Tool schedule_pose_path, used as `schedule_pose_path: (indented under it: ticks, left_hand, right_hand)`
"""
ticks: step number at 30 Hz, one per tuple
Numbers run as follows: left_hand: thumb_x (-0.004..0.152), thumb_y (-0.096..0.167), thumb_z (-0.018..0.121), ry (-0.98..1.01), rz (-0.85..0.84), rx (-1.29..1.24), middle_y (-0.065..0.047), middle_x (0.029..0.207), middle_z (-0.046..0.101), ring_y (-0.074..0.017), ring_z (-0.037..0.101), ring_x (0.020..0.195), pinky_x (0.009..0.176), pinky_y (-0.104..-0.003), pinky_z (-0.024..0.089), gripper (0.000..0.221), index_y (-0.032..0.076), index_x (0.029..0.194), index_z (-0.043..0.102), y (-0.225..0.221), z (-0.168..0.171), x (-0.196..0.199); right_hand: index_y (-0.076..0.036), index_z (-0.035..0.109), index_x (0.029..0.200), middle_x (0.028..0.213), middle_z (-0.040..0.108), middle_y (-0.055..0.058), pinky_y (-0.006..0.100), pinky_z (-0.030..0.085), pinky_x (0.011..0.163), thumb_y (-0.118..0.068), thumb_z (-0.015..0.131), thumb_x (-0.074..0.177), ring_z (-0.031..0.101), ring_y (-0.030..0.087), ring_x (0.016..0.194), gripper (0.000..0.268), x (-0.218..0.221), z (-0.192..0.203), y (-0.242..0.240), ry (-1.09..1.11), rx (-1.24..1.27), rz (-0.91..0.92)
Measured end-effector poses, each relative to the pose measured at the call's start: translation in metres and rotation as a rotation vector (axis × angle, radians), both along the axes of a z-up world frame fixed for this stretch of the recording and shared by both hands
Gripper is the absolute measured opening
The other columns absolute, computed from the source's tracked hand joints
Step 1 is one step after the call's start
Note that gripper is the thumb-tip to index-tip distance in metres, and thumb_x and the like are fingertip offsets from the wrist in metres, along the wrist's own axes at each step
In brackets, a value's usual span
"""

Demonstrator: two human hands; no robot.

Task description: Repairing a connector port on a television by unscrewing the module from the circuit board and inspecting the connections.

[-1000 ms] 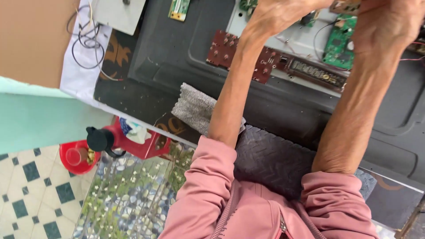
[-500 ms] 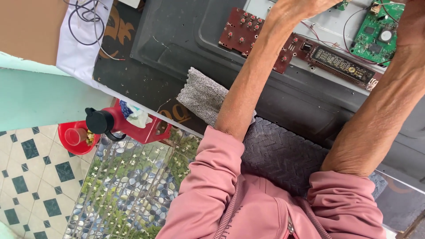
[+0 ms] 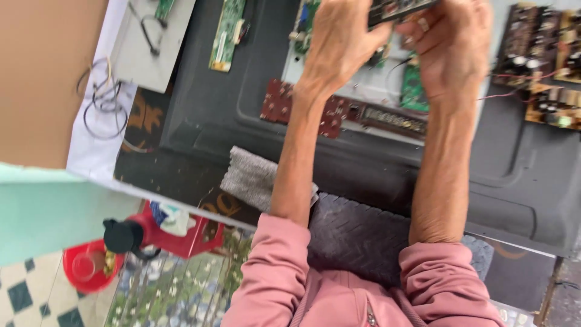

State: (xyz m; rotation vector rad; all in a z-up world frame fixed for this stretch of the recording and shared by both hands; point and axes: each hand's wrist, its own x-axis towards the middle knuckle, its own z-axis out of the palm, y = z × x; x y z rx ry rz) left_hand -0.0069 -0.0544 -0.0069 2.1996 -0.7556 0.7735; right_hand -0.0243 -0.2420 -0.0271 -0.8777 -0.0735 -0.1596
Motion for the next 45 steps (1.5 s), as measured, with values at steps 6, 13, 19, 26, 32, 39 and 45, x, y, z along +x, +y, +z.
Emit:
schedule_pose_path:
  ticks: [6, 13, 19, 26, 32, 39, 45]
  left_hand:
    - [0.082, -0.007, 0.088, 0.107, -0.016, 0.050, -0.011, 0.153, 0.041, -0.0418, 0.044, 0.148, 0.129, -0.054, 0.043, 0.077, 0.018, 0.143, 0.047, -0.008, 0.023, -0.011]
    - [0.085, 0.007, 0.101, 0.178, -0.125, -0.030, -0.011, 0.151, 0.044, -0.0331, 0.040, 0.149, 0.121, -0.048, 0.048, 0.090, 0.016, 0.150, 0.039, 0.000, 0.032, -0.010]
    - [0.089, 0.004, 0.089, 0.239, -0.181, -0.135, -0.001, 0.139, 0.055, -0.0236, 0.064, 0.118, 0.099, -0.040, 0.058, 0.076, 0.026, 0.148, 0.047, 0.019, 0.034, -0.013]
    - [0.094, 0.014, 0.079, 0.192, -0.138, -0.227, 0.004, 0.099, 0.069, -0.0146, 0.064, 0.088, 0.084, -0.035, 0.058, 0.028, 0.021, 0.115, 0.063, 0.012, 0.042, -0.014]
    - [0.096, 0.014, 0.075, 0.165, -0.150, -0.282, 0.004, 0.090, 0.066, -0.0128, 0.063, 0.082, 0.081, -0.031, 0.058, 0.012, 0.017, 0.103, 0.066, 0.010, 0.046, -0.017]
    - [0.099, 0.023, 0.071, 0.227, -0.153, -0.330, 0.004, 0.091, 0.069, -0.0122, 0.068, 0.083, 0.078, -0.030, 0.063, 0.009, 0.016, 0.102, 0.067, 0.009, 0.041, -0.014]
    - [0.096, 0.016, 0.072, 0.392, -0.270, -0.579, -0.003, 0.084, 0.072, -0.0119, 0.072, 0.076, 0.075, -0.026, 0.068, 0.013, 0.006, 0.103, 0.072, 0.006, 0.040, -0.012]
  right_hand:
    - [-0.013, 0.056, 0.135, 0.117, 0.067, 0.004, 0.036, 0.072, 0.086, -0.024, 0.072, 0.107, 0.070, 0.015, 0.084, 0.034, -0.003, 0.006, -0.005, -0.154, -0.181, 0.129]
    - [-0.011, 0.056, 0.135, 0.100, 0.064, 0.001, 0.029, 0.070, 0.080, -0.019, 0.073, 0.106, 0.069, 0.013, 0.084, 0.035, -0.002, 0.007, -0.013, -0.108, -0.097, 0.044]
    - [-0.014, 0.057, 0.134, 0.105, 0.067, -0.001, 0.031, 0.070, 0.082, -0.025, 0.071, 0.107, 0.072, 0.016, 0.076, 0.033, -0.005, 0.009, -0.014, -0.119, -0.169, 0.022]
    - [-0.013, 0.059, 0.130, 0.121, 0.069, 0.006, 0.024, 0.067, 0.076, -0.022, 0.071, 0.106, 0.072, 0.017, 0.083, 0.028, -0.006, 0.014, -0.013, -0.091, -0.147, -0.004]
    - [-0.009, 0.058, 0.137, 0.121, 0.073, 0.008, 0.028, 0.070, 0.079, -0.023, 0.070, 0.106, 0.074, 0.018, 0.083, 0.036, -0.002, 0.005, -0.015, -0.075, -0.117, 0.006]
    - [-0.008, 0.060, 0.141, 0.086, 0.060, 0.005, 0.035, 0.073, 0.079, -0.022, 0.074, 0.102, 0.067, 0.014, 0.076, 0.044, 0.005, -0.004, -0.019, 0.059, 0.006, 0.020]
    - [-0.009, 0.060, 0.142, 0.106, 0.062, 0.003, 0.029, 0.071, 0.076, -0.026, 0.071, 0.103, 0.062, 0.011, 0.076, 0.044, 0.003, 0.002, -0.016, 0.037, -0.066, 0.011]
